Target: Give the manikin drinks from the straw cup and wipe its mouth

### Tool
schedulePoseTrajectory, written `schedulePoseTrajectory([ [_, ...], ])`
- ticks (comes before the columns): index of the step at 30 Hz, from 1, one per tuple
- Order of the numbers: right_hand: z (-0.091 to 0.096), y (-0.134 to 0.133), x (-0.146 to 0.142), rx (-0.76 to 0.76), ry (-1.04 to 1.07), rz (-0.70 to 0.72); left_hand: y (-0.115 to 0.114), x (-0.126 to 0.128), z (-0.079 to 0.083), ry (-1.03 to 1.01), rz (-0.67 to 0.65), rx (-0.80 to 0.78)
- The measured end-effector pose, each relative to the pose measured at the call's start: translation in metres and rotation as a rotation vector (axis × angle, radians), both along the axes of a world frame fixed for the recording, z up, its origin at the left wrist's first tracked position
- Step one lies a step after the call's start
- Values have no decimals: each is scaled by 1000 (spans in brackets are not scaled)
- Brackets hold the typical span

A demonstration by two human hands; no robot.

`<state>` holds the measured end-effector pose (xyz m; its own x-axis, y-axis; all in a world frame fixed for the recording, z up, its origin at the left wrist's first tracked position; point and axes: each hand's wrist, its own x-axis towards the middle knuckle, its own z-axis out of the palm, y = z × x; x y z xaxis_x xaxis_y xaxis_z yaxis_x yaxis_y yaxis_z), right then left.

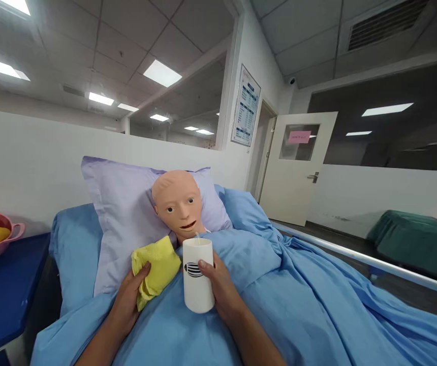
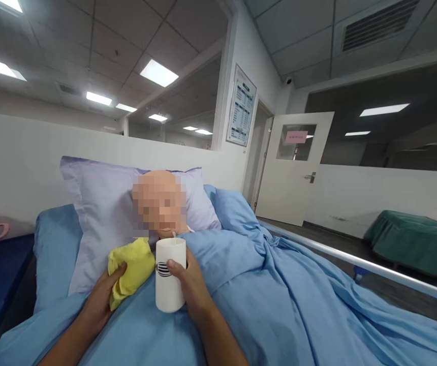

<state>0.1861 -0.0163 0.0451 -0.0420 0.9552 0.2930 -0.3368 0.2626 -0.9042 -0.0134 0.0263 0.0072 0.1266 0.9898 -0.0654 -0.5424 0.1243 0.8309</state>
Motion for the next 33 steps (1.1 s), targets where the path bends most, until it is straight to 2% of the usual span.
schedulePoseTrajectory([
  [9, 0, 0, -3, 26, 58, -5, 0, 2, 0, 76, 55, -23],
  [14, 2, -1, -4, 39, 78, -31, -1, 2, 1, 68, 41, -14],
  [20, -4, 2, -3, 51, 123, -63, 2, 1, -4, 66, 52, -11],
  [25, -8, 4, -2, 37, 115, -89, 1, -1, -4, 49, 30, -10],
  [33, -3, 0, -5, -11, 36, -96, 0, -1, -2, 21, 31, -34],
])
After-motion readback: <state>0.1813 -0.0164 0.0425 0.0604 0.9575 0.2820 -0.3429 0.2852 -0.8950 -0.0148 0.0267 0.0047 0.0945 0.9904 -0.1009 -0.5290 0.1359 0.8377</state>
